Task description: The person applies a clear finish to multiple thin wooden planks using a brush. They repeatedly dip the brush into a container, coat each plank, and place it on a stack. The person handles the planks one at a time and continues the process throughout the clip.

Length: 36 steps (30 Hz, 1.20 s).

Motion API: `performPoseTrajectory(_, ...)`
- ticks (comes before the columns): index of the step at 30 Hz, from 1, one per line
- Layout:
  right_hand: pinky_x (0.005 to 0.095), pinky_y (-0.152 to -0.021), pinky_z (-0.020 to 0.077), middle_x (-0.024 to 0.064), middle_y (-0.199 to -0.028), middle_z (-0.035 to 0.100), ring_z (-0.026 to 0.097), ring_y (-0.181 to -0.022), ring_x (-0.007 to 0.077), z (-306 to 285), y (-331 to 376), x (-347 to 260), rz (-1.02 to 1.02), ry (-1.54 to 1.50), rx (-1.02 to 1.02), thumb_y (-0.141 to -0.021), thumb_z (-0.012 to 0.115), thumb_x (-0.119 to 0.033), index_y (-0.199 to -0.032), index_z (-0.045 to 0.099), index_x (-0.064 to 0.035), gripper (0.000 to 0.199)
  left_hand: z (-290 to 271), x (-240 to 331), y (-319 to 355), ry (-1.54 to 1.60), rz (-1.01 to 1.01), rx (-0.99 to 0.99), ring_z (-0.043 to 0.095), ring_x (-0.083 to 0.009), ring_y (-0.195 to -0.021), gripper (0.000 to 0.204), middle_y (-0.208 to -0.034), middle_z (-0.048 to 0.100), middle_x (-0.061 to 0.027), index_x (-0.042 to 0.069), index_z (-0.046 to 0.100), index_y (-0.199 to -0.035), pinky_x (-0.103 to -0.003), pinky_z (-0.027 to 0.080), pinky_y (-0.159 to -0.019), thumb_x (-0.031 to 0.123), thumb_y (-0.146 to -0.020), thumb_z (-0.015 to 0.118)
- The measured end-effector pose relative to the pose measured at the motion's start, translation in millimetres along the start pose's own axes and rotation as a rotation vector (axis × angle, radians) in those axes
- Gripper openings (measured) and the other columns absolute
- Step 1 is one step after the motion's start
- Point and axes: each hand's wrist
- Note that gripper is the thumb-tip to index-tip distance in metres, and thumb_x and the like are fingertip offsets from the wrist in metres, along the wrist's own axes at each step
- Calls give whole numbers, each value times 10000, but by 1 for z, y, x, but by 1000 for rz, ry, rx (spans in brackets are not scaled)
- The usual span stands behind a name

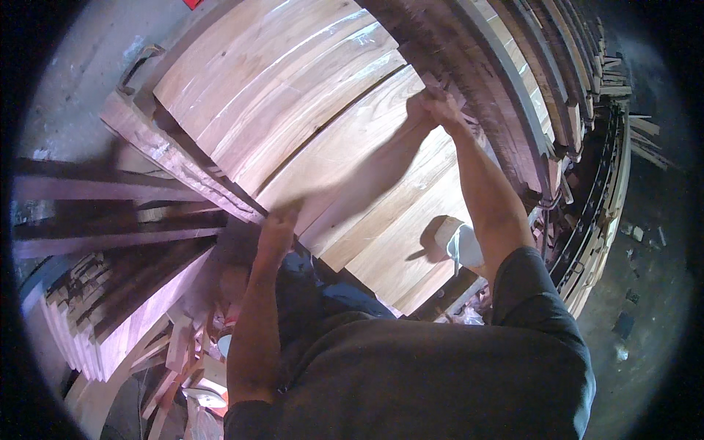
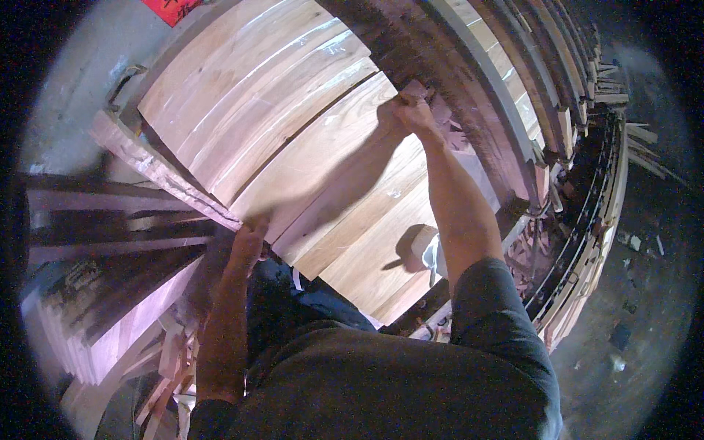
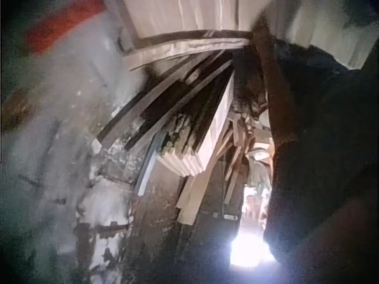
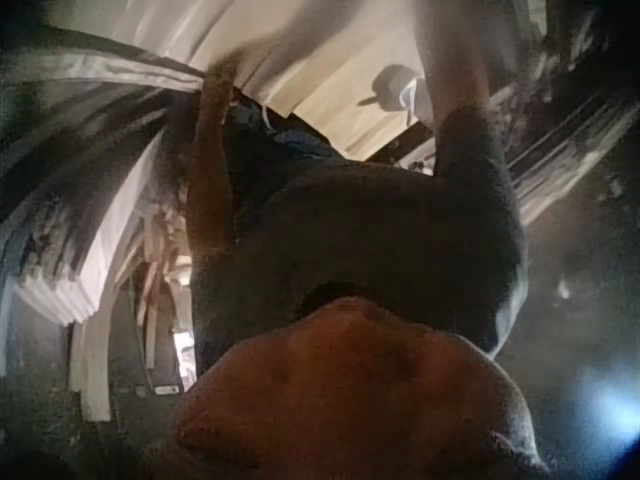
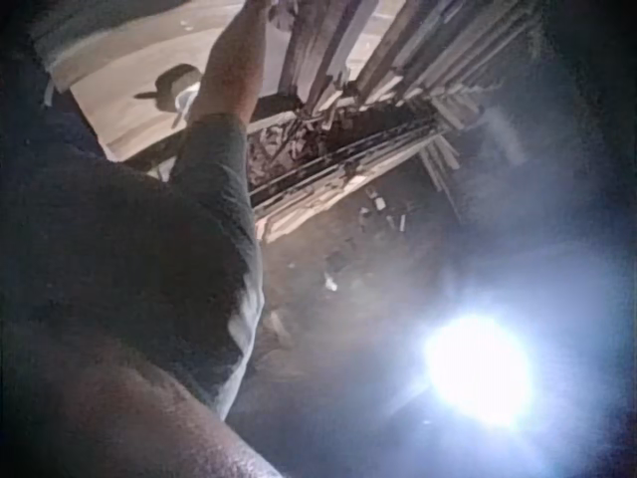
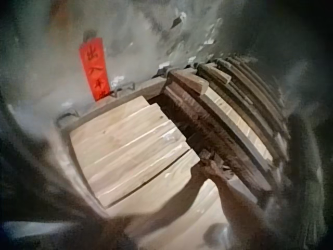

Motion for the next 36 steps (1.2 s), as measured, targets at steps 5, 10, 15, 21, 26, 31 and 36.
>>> performPoseTrajectory(5, 331, -873, 466, 110, -1095, 671, 587, -1025, 191, -1, -8, -9, 128, 148, -88, -843, 691, -267, -1244, 628, 1, 487, 0, -33, -34, -224, 40, 47, 691, -325, -740, 617, -918, 683, -218, -36, 655, -1062, -434, 520, -751, 545, -944, 486)
performPoseTrajectory(10, 344, -901, 466, 130, -1098, 674, 601, -1034, 210, 1, 0, 2, 154, -76, -50, -841, 685, -286, -1238, 639, -4, 489, 1, 6, -4, -186, -52, -28, 694, -325, -916, 629, -1005, 691, -232, 10, 644, -1156, -437, 510, -826, 571, -946, 452)
performPoseTrajectory(15, 356, -926, 469, 158, -1097, 680, 618, -1053, 256, 6, -1, -29, 149, 152, -58, -836, 676, -314, -1201, 649, -17, 471, 4, -17, -20, -377, 164, 45, 690, -333, -931, 461, -986, 695, -204, 126, 580, -1289, -453, 531, -813, 432, -963, 469)
performPoseTrajectory(21, 334, -877, 478, 96, -1076, 654, 599, -983, 196, -9, -49, 124, 6, 252, -6, -855, 651, -238, -1209, 627, -17, 417, 9, -31, -32, -808, 310, 29, 681, -371, -886, 404, -1140, 628, -226, 20, 569, -1213, -475, 559, -790, 334, -980, 469)
performPoseTrajectory(26, 318, -848, 463, 60, -1075, 635, 567, -952, 153, 12, -16, 25, 105, 33, 4, -876, 637, -197, -1244, 611, -7, 415, 3, 15, -6, -428, -39, 106, 694, -403, -877, 579, -907, 695, -274, -21, 719, -861, -472, 529, -834, 489, -959, 465)
performPoseTrajectory(31, 331, -897, 455, 94, -1085, 652, 571, -1014, 160, 3, -11, 22, -80, 155, -94, -903, 617, -219, -1281, 590, -20, 428, 2, 3, -13, -276, -44, 30, 691, -396, -902, 624, -873, 691, -281, -30, 722, -851, -457, 523, -838, 529, -960, 466)
performPoseTrajectory(36, 346, -932, 464, 126, -1188, 659, 589, -1087, 190, -1, -17, 43, -129, 195, -34, -914, 608, -263, -1325, 575, -32, 473, 2, 13, -10, -332, -89, 42, 684, -403, -933, 636, -953, 681, -295, -44, 711, -889, -457, 516, -872, 543, -954, 476)
Point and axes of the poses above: each hand's wrist, its own y-axis away from the middle knuckle, its own z-axis out of the palm, x = y × z
